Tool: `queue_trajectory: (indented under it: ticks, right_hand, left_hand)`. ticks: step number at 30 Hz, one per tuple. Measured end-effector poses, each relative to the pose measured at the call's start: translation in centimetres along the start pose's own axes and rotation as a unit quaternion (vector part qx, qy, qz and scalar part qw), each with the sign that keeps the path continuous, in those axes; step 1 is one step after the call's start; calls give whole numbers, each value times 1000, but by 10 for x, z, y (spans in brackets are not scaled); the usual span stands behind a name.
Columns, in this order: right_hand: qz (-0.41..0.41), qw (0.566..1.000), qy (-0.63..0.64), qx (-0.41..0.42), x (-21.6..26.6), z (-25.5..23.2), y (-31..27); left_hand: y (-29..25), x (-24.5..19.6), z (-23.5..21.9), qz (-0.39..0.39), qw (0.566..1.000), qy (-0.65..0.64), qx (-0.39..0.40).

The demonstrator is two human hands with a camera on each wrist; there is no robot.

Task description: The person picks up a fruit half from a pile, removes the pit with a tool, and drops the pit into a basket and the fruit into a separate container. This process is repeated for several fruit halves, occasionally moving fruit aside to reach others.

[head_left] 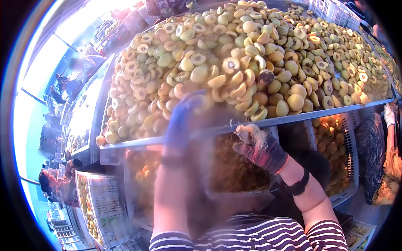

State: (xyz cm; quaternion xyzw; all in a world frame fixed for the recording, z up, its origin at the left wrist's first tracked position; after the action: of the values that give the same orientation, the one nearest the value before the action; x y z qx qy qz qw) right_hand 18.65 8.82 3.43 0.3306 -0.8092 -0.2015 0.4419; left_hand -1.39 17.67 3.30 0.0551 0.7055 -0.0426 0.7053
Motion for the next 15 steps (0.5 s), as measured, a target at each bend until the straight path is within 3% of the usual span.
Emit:
queue_trajectory:
  ticks: [1, 3, 5, 7, 9, 12, 13, 15]
  right_hand:
    - [59, 994, 92, 28, -6, 12, -2]
    - [93, 991, 91, 42, 0, 24, 1]
    - [156, 981, 95, 68, 5, 37, 4]
    - [159, 978, 75, 115, 8, 46, 5]
    - [148, 979, 68, 125, 12, 48, 8]
    - [119, 985, 69, 101, 21, 46, 12]
    - [110, 987, 57, 99, 23, 46, 14]
    - [107, 988, 39, 101, 23, 48, 18]
  left_hand:
    - [-16, -12, 8, 45, 995, 87, 16]
    - [-39, -30, 26, 143, 947, 286, 5]
    - [-57, -33, 42, 124, 979, 159, -18]
    - [-67, -33, 44, 168, 984, -35, -52]
    - [-71, -31, 38, 217, 972, 8, -85]
    - [-74, -28, 26, 128, 990, -8, -51]
    - [-76, -27, 24, 144, 986, 58, -67]
    - [-73, -22, 24, 123, 990, 32, -64]
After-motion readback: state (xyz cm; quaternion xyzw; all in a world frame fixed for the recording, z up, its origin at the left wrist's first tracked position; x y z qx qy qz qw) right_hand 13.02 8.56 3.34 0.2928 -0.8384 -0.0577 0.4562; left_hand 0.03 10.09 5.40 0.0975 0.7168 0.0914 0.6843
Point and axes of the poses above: each hand's wrist, its own y-axis towards the middle knuckle, its own z-axis out of the palm, x = y × z, the point moved 6 cm from there along y, towards the middle knuckle, and after that the axes turned 6 degrees about -z, right-handed, at the moved point
